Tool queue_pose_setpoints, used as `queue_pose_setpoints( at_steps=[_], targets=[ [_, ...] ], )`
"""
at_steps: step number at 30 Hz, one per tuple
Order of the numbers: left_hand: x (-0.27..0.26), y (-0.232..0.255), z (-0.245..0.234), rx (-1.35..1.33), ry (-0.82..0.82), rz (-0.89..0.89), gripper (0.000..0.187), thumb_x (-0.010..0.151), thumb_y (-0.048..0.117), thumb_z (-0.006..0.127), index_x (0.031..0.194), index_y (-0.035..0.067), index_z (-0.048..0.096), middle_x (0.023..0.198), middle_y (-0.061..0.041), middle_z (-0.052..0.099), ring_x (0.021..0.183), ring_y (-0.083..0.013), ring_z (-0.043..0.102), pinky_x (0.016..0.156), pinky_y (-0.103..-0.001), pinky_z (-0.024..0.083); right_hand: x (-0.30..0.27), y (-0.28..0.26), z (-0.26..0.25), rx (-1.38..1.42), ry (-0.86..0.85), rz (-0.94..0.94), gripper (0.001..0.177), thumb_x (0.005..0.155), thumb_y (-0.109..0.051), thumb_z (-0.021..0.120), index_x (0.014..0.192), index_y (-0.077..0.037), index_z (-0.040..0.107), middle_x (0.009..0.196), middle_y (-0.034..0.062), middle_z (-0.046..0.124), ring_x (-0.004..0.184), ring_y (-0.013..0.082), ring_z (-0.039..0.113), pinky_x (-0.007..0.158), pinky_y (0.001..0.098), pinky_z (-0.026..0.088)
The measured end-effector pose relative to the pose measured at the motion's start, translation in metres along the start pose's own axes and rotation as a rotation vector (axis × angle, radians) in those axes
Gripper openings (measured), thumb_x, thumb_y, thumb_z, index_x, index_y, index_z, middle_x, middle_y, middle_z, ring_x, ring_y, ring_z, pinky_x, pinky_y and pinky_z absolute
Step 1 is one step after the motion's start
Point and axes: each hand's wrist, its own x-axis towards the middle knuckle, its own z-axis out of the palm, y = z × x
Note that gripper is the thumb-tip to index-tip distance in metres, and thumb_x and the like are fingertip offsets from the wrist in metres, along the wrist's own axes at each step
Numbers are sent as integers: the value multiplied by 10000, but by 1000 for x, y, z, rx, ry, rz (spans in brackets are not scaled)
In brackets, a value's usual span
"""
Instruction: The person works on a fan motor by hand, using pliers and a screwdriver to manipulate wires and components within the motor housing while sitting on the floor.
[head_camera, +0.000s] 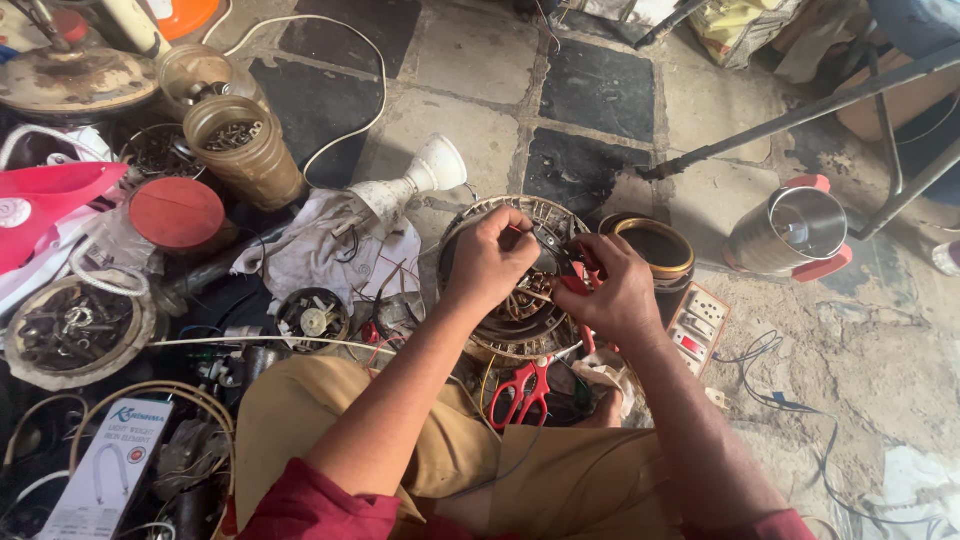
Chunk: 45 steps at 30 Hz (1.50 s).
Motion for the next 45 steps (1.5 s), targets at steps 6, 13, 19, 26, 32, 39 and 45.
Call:
queue_pose_setpoints(
  at_steps=[6, 13, 19, 26, 32, 39, 45],
  targets=[
    [-3, 4, 3, 47, 58, 103, 114, 851, 98, 709, 929, 25, 668, 766, -42, 713, 649, -78, 648, 588, -266, 516, -2, -5, 2, -32, 36, 45, 534, 667, -216, 838, 1144, -22, 697, 929, 115, 676, 822, 241, 686, 760, 372, 557],
    [-6, 9, 2, 47, 68, 108, 115, 854, 99, 687, 938, 27, 658, 781, -72, 707, 636, -128, 659, 580, -294, 508, -3, -13, -1, -94, 89, 6, 539, 674, -216, 845, 1160, -42, 691, 954, 113, 668, 865, 248, 684, 793, 374, 549],
    [-6, 8, 5, 86, 134, 303, 107, 853, 84, 689, 935, 33, 640, 811, -102, 703, 755, -183, 698, 697, -317, 538, -10, -5, 14, -205, 265, -27, 555, 633, -151, 842, 1142, -30, 658, 1016, 139, 624, 1000, 349, 588, 919, 466, 472],
    [-17, 22, -7, 58, 46, 177, 99, 848, 51, 694, 916, 11, 634, 732, -94, 669, 660, -167, 673, 627, -319, 531, 20, 47, -111, 1185, 817, 268, 258, 872, 1, 554, 1090, -135, 576, 893, 14, 581, 742, 139, 482, 680, 326, 420],
    [-16, 13, 1, -24, 55, 76, 77, 932, 107, 666, 976, 44, 653, 799, -27, 702, 661, -101, 675, 583, -275, 529, -43, 22, -106, 1655, 437, 228, 407, 1034, -401, 546, 1267, -70, 498, 1099, 65, 577, 995, 217, 567, 923, 437, 476],
    [-32, -31, -11, -230, 2, -54, 200, 1050, 111, 577, 1185, 84, 722, 1047, -21, 727, 964, -69, 631, 868, -226, 514, -122, 48, 3, 1586, 517, 881, 625, 1028, -632, 434, 1285, -66, 494, 1132, 132, 573, 1033, 280, 586, 873, 428, 468],
    [-16, -12, -17, -128, -4, 264, 138, 1001, 130, 662, 1093, 57, 735, 1134, -26, 719, 1060, -125, 686, 880, -262, 573, -122, 46, 7, 1385, 328, 791, 578, 975, -488, 483, 1362, -60, 512, 1164, 134, 627, 1088, 300, 641, 914, 506, 508]
  ],
)
